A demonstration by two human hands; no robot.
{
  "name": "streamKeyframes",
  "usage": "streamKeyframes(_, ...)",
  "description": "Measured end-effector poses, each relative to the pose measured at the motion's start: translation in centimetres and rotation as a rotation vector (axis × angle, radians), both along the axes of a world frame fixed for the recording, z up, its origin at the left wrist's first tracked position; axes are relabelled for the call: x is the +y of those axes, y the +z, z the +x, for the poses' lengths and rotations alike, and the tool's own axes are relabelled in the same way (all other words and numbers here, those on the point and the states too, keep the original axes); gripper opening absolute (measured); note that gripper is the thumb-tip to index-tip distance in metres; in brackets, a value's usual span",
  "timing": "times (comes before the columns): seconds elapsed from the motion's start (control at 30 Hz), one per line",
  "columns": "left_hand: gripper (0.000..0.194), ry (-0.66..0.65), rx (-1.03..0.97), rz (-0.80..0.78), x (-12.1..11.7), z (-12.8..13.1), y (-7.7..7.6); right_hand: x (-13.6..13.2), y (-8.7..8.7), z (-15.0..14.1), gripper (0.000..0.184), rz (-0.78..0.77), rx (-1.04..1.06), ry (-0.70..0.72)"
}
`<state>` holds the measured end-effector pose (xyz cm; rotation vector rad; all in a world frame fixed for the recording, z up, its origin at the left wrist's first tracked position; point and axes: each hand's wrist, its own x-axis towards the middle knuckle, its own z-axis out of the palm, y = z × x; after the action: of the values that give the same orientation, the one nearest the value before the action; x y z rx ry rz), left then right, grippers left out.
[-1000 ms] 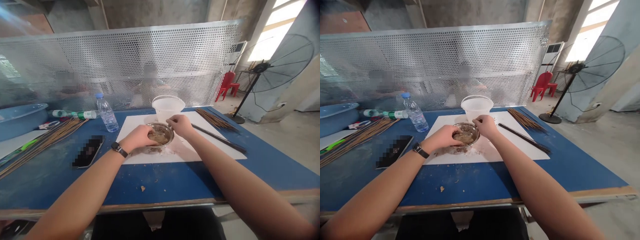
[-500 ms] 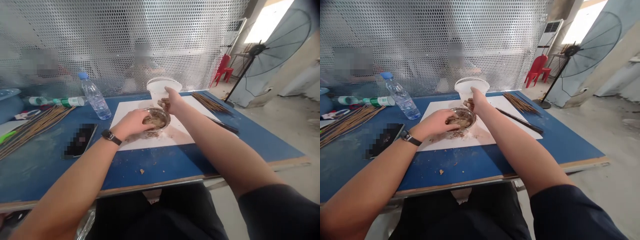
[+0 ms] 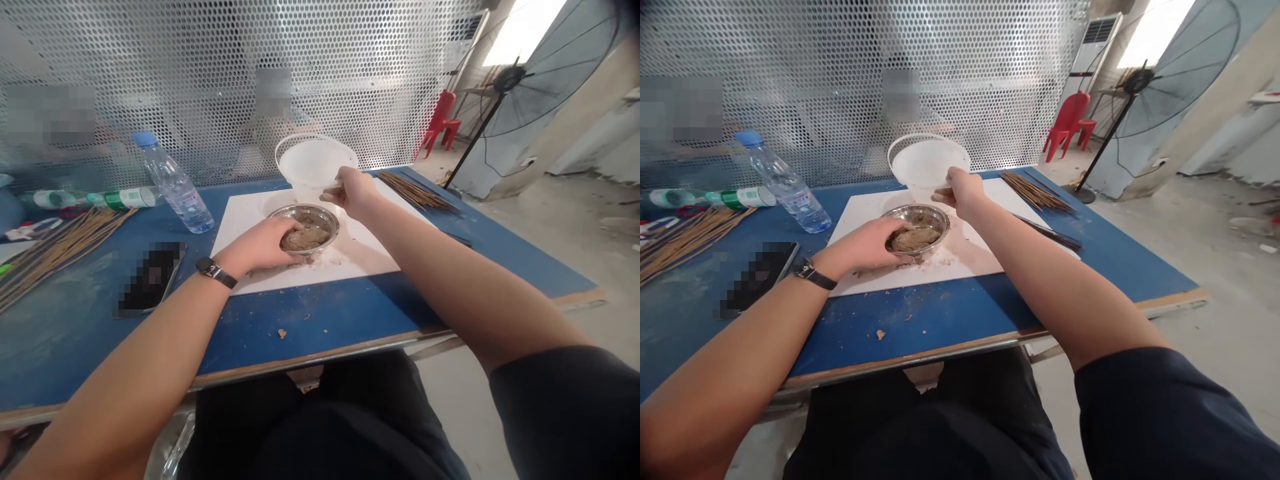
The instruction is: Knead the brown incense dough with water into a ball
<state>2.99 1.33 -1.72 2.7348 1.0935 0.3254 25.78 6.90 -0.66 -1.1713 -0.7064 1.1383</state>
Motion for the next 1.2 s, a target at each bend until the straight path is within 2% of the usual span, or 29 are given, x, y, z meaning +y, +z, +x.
streamKeyframes(0.13,0.061,0.003,0.01,0.01,-0.2,0.1,0.1,-0.8,0.3,0.5,0.013,0.033,-0.087,-0.019)
streamKeyframes(0.43,0.061,-0.003,0.0,0.011,-0.1,0.2,0.0,-3.0,0.1,1.8,0.007,0.138,-0.179,-0.053)
streamKeyframes(0.53,0.067,0.006,-0.014,0.002,-0.1,0.1,-0.2,-3.5,0.2,1.8,0.009,0.161,-0.215,-0.056)
streamKeyframes(0.7,0.089,0.018,-0.075,0.016,-0.1,0.1,-0.4,-3.9,0.0,1.8,0.008,0.173,-0.224,-0.055)
streamKeyframes(0.9,0.073,0.008,-0.059,0.005,-0.1,0.2,-0.4,-4.1,-0.2,2.0,0.005,0.193,-0.254,-0.061)
streamKeyframes(1.2,0.071,0.02,-0.081,-0.01,-0.4,0.2,-0.1,-4.5,-0.4,1.9,0.01,0.214,-0.253,-0.055)
